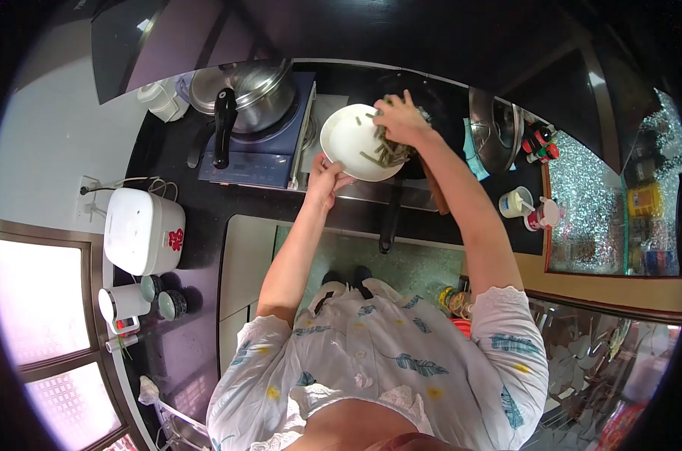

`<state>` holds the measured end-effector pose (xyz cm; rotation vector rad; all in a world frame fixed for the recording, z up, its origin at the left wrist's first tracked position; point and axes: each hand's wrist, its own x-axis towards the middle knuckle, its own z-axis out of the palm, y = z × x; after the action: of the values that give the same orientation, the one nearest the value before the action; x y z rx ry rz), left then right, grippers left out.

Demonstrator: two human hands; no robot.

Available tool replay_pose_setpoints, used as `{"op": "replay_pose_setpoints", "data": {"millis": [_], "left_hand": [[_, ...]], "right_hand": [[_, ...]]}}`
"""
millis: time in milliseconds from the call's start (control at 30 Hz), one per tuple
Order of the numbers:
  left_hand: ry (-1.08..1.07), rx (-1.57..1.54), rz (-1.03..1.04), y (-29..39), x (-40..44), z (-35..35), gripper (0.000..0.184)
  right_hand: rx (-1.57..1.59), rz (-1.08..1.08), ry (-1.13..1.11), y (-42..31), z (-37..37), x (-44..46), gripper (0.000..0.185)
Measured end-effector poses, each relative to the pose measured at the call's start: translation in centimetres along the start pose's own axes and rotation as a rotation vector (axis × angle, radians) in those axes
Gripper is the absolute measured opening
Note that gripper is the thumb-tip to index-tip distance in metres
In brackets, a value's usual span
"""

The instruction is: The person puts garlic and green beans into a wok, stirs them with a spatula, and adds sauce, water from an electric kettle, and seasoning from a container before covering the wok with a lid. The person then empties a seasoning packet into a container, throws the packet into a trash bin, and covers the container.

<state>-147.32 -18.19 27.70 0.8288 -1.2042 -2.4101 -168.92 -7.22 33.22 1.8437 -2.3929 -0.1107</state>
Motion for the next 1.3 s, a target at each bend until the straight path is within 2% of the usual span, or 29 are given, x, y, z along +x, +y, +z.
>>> {"op": "replay_pose_setpoints", "data": {"millis": [133,233,267,367,467,567,600,733,867,967,1067,1167,1300], "left_hand": [[-0.009,0.028,0.015,0.2,0.1,-0.7,0.046],[0.015,0.042,0.029,0.5,-0.2,-0.7,0.047],[0.013,0.041,0.029,0.6,-0.2,-0.6,0.048],[0.007,0.025,0.038,1.2,-0.2,-0.2,0.048],[0.012,-0.008,0.058,2.0,-0.1,0.3,0.048],[0.037,-0.006,0.078,2.9,0.5,-0.1,0.047],[0.040,0.006,0.083,3.2,0.5,-0.2,0.048],[0.079,0.053,0.103,3.8,0.6,-0.6,0.046],[0.100,0.044,0.099,3.9,0.2,-1.4,0.046],[0.083,0.051,0.102,4.0,-0.4,-1.8,0.046],[0.069,0.072,0.098,4.1,-0.9,-1.5,0.046],[0.045,0.082,0.094,4.2,-1.5,-0.9,0.045],[0.041,0.034,0.092,4.3,-2.1,-0.6,0.044]], "right_hand": [[-0.104,0.083,-0.077,1.9,-2.2,-0.4,0.038],[0.105,0.041,0.063,2.1,-2.6,-0.3,0.047],[0.173,-0.066,0.099,2.1,-2.3,0.3,0.055],[0.525,-0.112,0.055,-0.9,-1.9,1.5,0.051],[0.463,-0.079,0.020,-2.3,-0.4,0.8,0.050],[0.459,-0.133,-0.079,-2.4,-2.6,-0.2,0.042],[0.448,-0.166,-0.002,-1.8,-1.9,-0.3,0.029],[0.228,-0.236,0.053,1.3,-1.5,-0.3,0.013],[0.012,-0.094,0.089,3.2,-2.0,-0.6,0.013],[0.217,-0.046,0.125,1.8,-4.0,0.0,0.016],[0.322,-0.127,0.201,0.2,-3.0,2.2,0.024],[0.274,-0.156,0.304,-1.5,-2.1,3.3,0.030],[0.005,-0.106,0.194,-1.3,-1.3,3.6,0.027]]}}
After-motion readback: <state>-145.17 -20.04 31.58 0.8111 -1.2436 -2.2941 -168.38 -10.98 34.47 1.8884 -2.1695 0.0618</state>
